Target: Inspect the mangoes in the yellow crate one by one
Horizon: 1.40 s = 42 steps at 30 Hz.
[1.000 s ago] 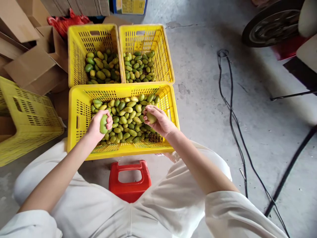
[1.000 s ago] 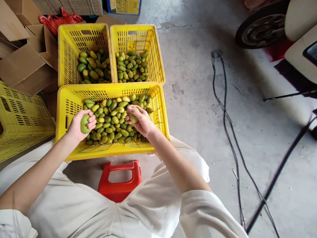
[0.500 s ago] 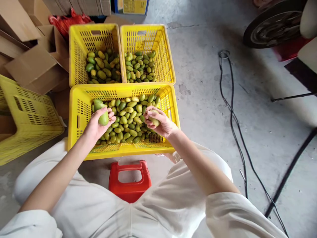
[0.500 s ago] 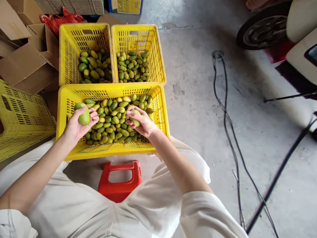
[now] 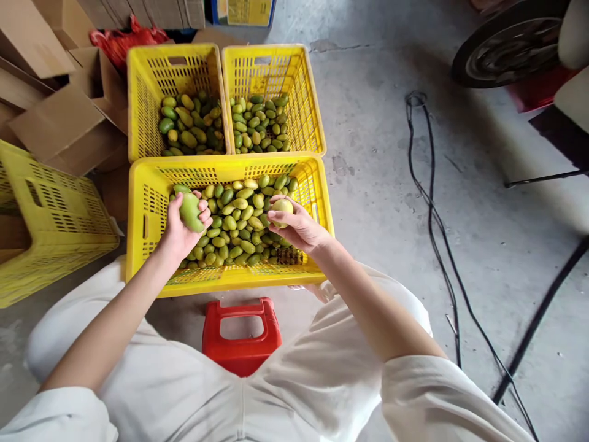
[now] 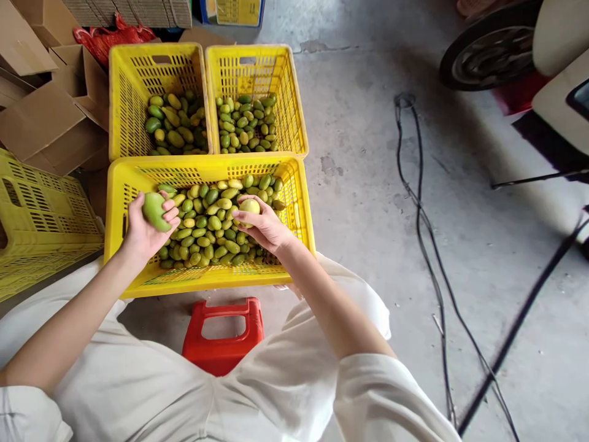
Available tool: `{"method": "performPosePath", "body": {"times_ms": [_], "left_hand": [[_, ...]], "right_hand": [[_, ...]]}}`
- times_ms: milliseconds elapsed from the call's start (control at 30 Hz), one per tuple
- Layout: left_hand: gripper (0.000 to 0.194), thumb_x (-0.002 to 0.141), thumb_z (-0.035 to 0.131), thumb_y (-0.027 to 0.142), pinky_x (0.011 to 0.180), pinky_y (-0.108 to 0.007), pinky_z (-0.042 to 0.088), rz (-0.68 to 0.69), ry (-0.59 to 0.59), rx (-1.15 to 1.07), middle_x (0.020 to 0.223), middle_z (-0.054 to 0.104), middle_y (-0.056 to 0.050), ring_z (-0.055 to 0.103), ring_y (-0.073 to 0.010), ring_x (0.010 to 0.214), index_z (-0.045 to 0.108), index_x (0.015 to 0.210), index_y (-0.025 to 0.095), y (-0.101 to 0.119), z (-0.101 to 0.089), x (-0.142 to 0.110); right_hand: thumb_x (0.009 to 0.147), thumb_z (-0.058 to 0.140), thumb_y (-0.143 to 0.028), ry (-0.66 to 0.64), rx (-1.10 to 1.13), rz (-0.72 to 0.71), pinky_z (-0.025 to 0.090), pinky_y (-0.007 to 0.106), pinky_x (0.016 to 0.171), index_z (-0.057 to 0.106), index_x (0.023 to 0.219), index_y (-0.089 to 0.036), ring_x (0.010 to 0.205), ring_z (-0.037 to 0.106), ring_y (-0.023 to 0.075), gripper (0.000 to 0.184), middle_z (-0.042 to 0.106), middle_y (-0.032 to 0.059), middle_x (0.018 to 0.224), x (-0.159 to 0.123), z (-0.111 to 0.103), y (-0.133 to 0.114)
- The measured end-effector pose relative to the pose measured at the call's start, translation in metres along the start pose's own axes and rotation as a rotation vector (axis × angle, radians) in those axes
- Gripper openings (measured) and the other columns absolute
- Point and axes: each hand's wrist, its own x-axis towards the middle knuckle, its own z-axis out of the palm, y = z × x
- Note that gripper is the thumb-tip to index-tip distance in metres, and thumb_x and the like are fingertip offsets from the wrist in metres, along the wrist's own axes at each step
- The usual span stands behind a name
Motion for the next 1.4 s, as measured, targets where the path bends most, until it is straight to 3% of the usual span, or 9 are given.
{"method": "performPosePath", "body": {"times_ms": [167,333,467,600,800,1000,1200,1300,1400], "left_hand": [[0.017,0.099,0.077,0.034,0.080,-0.029,0.064,0.017,0.005,0.016,0.093,0.074,-0.006,0.072,-0.0174,0.083,0.069,0.096,0.020,-0.006,-0.002,0.003],[0.030,0.085,0.092,0.024,0.068,-0.023,0.054,0.084,-0.028,0.079,0.090,0.070,-0.001,0.065,-0.0111,0.074,0.063,0.086,0.021,-0.013,-0.011,0.007],[0.033,0.082,0.093,0.023,0.074,-0.022,0.058,0.071,-0.017,0.069,0.074,0.055,0.007,0.051,-0.0055,0.059,0.060,0.084,0.020,-0.011,-0.013,0.008],[0.028,0.086,0.092,0.032,0.069,-0.021,0.057,0.073,-0.009,0.080,0.082,0.064,0.004,0.062,-0.0091,0.067,0.069,0.099,0.021,-0.007,-0.009,0.007],[0.034,0.087,0.094,0.036,0.072,-0.025,0.060,0.104,0.004,0.073,0.089,0.072,0.000,0.074,-0.0157,0.082,0.064,0.092,0.023,-0.007,-0.009,0.009],[0.050,0.088,0.096,0.044,0.053,-0.018,0.044,0.046,-0.008,0.083,0.064,0.051,0.009,0.046,-0.0053,0.048,0.051,0.082,0.023,-0.007,-0.007,0.009],[0.042,0.087,0.092,0.030,0.059,-0.017,0.052,-0.002,-0.016,0.102,0.065,0.052,0.009,0.055,-0.0062,0.055,0.051,0.082,0.022,-0.007,-0.009,0.007],[0.040,0.083,0.092,0.027,0.062,-0.019,0.056,0.009,0.019,0.143,0.077,0.066,0.005,0.066,-0.0091,0.064,0.052,0.084,0.023,-0.008,-0.011,0.007],[0.040,0.077,0.092,0.021,0.047,-0.015,0.041,-0.004,-0.002,0.163,0.074,0.063,0.006,0.053,-0.0042,0.050,0.052,0.085,0.022,-0.007,-0.010,0.004]], "right_hand": [[0.048,0.108,-0.014,-0.014,0.042,-0.007,0.068,0.029,0.079,0.062,0.092,-0.024,0.087,0.078,0.0156,0.064,0.076,-0.0036,0.096,0.003,-0.002,-0.002],[0.054,0.109,-0.022,-0.007,0.014,-0.020,0.061,0.021,0.068,0.065,0.094,-0.024,0.071,0.068,0.0094,0.060,0.070,-0.0079,0.079,0.003,-0.001,-0.003],[0.064,0.100,-0.023,-0.018,0.047,-0.021,0.067,0.031,0.086,0.069,0.107,-0.026,0.090,0.076,0.0162,0.053,0.074,-0.0040,0.090,0.005,-0.004,-0.002],[0.057,0.101,-0.015,-0.002,0.013,-0.035,0.066,0.030,0.092,0.072,0.112,-0.025,0.105,0.078,0.0191,0.063,0.077,-0.0001,0.104,0.007,-0.004,0.004],[0.051,0.109,-0.021,0.078,-0.031,0.003,0.062,0.024,0.073,0.069,0.094,-0.023,0.075,0.069,0.0116,0.059,0.069,-0.0063,0.080,0.005,-0.002,0.008],[0.043,0.111,-0.020,0.031,0.020,-0.001,0.068,0.032,0.081,0.066,0.084,-0.021,0.086,0.080,0.0181,0.060,0.081,0.0026,0.096,0.005,0.000,0.005],[0.045,0.114,-0.038,0.017,-0.071,0.026,0.053,0.026,0.056,0.069,0.083,-0.021,0.055,0.059,0.0095,0.062,0.067,-0.0054,0.067,0.003,0.003,0.003],[0.054,0.111,-0.049,0.033,-0.046,-0.004,0.056,0.029,0.061,0.066,0.079,-0.022,0.063,0.061,0.0127,0.058,0.067,-0.0028,0.073,0.004,0.002,0.005],[0.061,0.105,-0.048,0.036,0.038,-0.027,0.064,0.035,0.080,0.068,0.085,-0.023,0.082,0.070,0.0185,0.051,0.071,0.0001,0.086,0.005,0.001,0.005]]}}
